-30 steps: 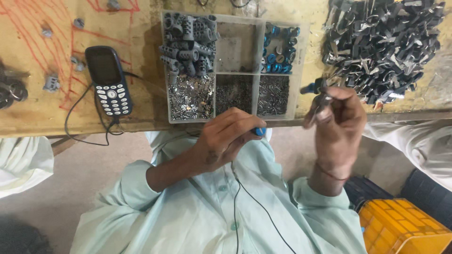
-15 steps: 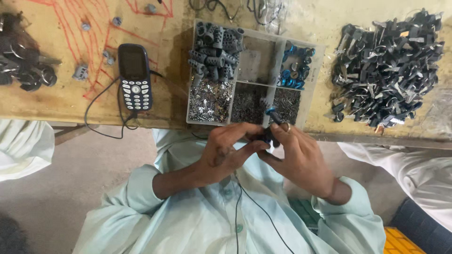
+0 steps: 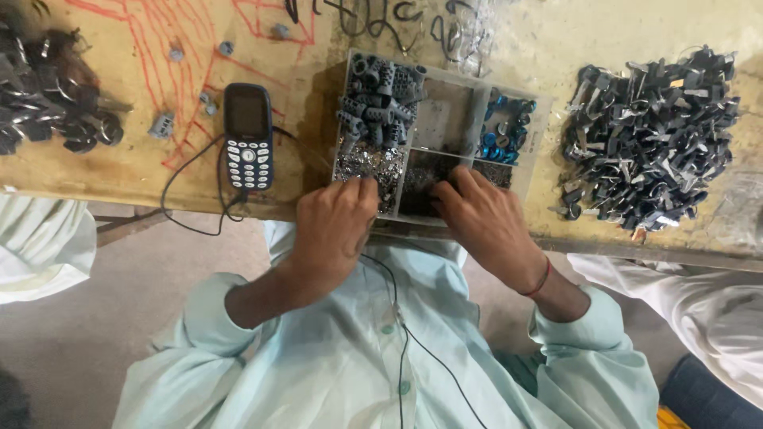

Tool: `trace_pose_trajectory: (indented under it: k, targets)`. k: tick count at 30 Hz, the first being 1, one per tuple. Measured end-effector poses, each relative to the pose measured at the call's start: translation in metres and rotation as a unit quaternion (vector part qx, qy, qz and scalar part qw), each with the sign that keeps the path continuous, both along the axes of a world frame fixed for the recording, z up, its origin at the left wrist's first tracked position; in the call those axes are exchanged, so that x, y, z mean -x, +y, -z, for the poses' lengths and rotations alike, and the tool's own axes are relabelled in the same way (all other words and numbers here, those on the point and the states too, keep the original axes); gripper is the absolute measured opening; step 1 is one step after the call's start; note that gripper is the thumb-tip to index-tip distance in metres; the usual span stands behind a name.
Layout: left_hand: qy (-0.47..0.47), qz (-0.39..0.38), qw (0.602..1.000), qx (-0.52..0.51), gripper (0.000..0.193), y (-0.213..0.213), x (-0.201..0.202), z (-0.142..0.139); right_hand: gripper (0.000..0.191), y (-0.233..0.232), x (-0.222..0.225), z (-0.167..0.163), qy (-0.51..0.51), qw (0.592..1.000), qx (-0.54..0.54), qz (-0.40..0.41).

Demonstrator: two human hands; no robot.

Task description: The person sits at a workbench assembling small valve or faucet components by hand. They pick grey plastic bodies, blue springs, and small metal screws from a compartment box, press the parts together, and place the finished assemblies onto a growing pile on the table.

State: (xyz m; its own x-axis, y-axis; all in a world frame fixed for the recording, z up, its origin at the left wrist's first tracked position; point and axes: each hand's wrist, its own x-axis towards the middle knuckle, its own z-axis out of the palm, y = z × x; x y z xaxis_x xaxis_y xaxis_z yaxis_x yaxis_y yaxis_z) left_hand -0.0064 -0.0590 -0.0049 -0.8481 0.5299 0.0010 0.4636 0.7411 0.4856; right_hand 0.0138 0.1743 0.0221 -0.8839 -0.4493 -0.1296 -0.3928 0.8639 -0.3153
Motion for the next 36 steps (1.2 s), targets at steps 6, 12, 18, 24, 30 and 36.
trace_pose_trajectory:
  k: [6,12,18,24,30,36]
  targets:
    - [0.005,0.069,0.997,0.036,0.018,-0.006,0.004,-0.001,0.012,0.0,0.004,0.009,0.01,0.999,-0.041,-0.017]
    - [-0.05,0.014,0.992,-0.114,0.014,-0.009,0.003,-0.013,0.012,-0.003,-0.004,0.012,0.007,0.999,0.021,0.041]
    - [-0.061,-0.016,0.961,-0.27,0.027,-0.016,-0.005,-0.018,0.014,-0.006,0.0,0.005,0.003,1.0,-0.016,0.016]
    - [-0.121,-0.078,0.941,-0.307,0.014,-0.002,-0.008,-0.013,0.013,-0.009,-0.003,0.007,0.003,0.999,-0.026,0.034]
    - [-0.194,-0.088,0.885,-0.414,0.018,0.005,-0.013,-0.009,0.014,-0.004,-0.008,0.006,-0.013,0.997,0.013,0.08]
    - [-0.219,-0.082,0.856,-0.461,0.013,0.02,-0.014,-0.001,0.015,0.008,-0.017,0.008,-0.211,0.856,0.422,0.211]
